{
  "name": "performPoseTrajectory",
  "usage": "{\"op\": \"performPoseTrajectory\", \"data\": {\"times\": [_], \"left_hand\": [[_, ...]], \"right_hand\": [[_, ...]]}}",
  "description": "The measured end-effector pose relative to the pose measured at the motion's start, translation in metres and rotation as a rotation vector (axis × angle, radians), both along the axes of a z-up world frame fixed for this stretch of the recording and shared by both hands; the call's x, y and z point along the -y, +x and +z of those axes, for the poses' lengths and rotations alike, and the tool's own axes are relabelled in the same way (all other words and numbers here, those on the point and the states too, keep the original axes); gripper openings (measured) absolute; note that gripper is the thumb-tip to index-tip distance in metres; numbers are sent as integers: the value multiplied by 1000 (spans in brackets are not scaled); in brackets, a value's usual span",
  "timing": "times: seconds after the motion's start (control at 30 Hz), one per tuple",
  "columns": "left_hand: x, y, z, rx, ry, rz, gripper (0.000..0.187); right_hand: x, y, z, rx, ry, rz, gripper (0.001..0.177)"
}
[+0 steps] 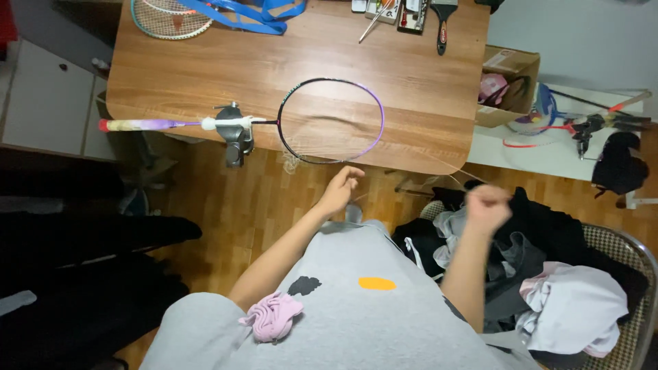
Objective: The user is untangling a large bundle of badminton string while a racket is secured in a mounting clamp.
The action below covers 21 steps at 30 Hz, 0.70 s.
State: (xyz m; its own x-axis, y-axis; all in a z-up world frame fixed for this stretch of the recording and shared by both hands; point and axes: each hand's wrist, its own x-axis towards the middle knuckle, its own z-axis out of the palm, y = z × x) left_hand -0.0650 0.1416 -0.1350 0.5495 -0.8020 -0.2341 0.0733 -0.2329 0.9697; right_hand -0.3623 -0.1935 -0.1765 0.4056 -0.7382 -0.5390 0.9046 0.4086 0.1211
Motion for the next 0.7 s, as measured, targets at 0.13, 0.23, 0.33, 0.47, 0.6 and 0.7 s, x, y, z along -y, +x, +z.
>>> {"op": "performPoseTrajectory", "data": {"times": [0.13, 0.23, 0.33, 0.47, 0.6, 0.7], "left_hand": [[5, 7, 7, -535, -88, 86, 30], [10, 10, 56, -761, -103, 208, 32], [12, 12, 80, -794, -64, 361, 44], [13, 10, 84, -701, -17, 225, 42], [13, 3, 108, -174, 98, -47, 36], [9, -5, 101, -72, 15, -23, 32]], "right_hand": [[44, -57, -5, 107, -331, -41, 22], [30, -44, 11, 7, -623, 26, 31], [-24, 24, 44, -1182, -472, 224, 19], [-124, 116, 89, -1393, -1137, 978, 34], [-189, 179, 150, -975, -1062, 1314, 33], [-188, 184, 161, -744, -1012, 1310, 30]]}}
